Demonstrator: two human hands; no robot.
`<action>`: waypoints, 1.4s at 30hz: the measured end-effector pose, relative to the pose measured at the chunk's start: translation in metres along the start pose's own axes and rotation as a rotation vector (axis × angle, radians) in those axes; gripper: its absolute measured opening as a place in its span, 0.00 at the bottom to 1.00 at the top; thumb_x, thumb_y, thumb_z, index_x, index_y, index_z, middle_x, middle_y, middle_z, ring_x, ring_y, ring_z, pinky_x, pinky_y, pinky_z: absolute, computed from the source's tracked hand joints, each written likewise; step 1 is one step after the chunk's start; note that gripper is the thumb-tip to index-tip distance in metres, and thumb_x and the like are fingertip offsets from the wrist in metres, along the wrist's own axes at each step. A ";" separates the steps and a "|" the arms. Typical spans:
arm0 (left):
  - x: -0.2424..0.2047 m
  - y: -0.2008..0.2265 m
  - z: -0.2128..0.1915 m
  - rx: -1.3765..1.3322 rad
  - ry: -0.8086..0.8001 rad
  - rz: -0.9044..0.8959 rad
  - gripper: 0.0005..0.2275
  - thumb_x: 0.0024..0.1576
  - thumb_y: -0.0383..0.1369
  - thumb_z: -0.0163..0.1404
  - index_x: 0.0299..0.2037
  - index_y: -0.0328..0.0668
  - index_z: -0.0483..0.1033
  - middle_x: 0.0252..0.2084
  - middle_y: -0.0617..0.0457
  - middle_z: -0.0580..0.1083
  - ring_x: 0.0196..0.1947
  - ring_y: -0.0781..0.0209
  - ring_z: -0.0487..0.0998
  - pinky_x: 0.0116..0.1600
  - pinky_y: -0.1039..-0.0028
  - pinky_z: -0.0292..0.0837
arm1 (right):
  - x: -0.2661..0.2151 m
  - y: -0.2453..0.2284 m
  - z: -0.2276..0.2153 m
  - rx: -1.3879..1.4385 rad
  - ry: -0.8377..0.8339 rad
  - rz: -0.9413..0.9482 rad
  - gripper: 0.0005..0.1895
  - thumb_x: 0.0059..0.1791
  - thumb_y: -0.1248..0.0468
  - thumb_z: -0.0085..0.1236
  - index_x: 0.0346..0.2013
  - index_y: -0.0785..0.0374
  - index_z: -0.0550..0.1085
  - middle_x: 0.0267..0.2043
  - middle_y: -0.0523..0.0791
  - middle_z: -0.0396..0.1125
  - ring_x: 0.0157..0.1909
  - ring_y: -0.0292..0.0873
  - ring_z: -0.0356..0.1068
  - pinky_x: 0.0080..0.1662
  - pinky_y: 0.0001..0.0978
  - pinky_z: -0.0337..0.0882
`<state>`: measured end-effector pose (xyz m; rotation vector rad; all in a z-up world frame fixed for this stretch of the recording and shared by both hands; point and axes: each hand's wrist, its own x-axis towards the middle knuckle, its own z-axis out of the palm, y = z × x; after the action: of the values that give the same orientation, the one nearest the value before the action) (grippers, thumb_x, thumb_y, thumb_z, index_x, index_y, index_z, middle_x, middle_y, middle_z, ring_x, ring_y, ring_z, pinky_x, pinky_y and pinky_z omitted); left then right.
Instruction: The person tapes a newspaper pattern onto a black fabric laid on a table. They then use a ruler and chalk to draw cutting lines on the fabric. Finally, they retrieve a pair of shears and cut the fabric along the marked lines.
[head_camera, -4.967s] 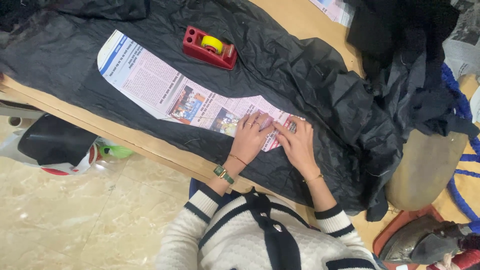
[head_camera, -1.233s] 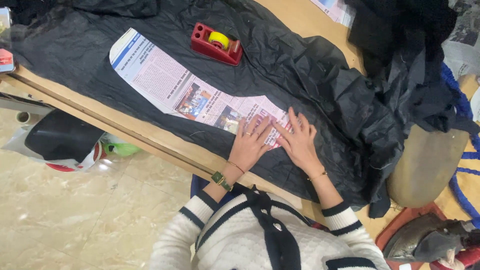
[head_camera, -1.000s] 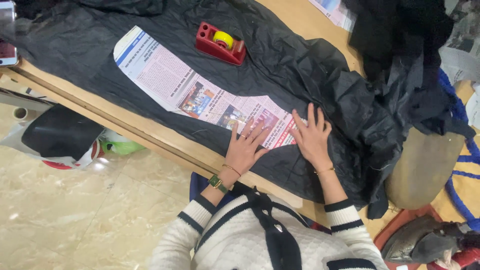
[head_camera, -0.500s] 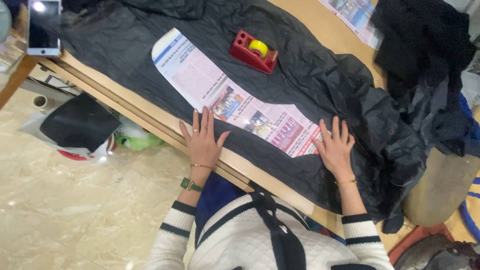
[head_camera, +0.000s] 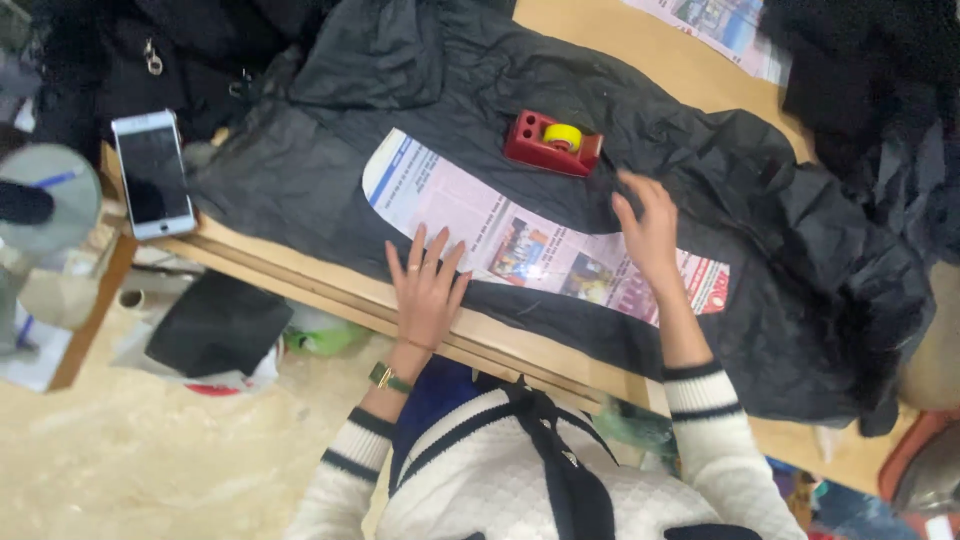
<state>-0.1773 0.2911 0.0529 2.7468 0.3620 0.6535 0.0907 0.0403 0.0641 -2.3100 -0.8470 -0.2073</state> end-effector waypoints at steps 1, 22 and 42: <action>0.017 -0.004 0.003 -0.006 -0.005 0.020 0.18 0.64 0.43 0.49 0.61 0.51 0.73 0.68 0.50 0.67 0.74 0.43 0.56 0.72 0.30 0.38 | 0.012 -0.008 0.007 -0.005 0.014 0.014 0.17 0.55 0.60 0.61 0.59 0.51 0.75 0.54 0.43 0.70 0.57 0.46 0.70 0.55 0.43 0.66; 0.242 0.021 0.170 -0.224 -0.328 0.253 0.36 0.42 0.50 0.69 0.60 0.52 0.70 0.56 0.51 0.75 0.72 0.53 0.57 0.72 0.32 0.25 | 0.121 -0.037 0.001 -0.163 -0.372 0.037 0.04 0.56 0.59 0.57 0.40 0.55 0.76 0.52 0.47 0.68 0.63 0.51 0.62 0.57 0.50 0.55; 0.243 0.025 0.148 -0.305 -0.338 0.254 0.33 0.43 0.45 0.70 0.58 0.48 0.72 0.54 0.51 0.74 0.72 0.54 0.58 0.74 0.36 0.23 | 0.127 -0.041 -0.004 -0.272 -0.386 -0.072 0.08 0.56 0.59 0.58 0.36 0.58 0.75 0.53 0.48 0.67 0.66 0.48 0.58 0.61 0.51 0.52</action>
<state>0.1065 0.3096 0.0314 2.5595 -0.1539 0.2610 0.1644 0.1275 0.1342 -2.6224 -1.1533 0.1051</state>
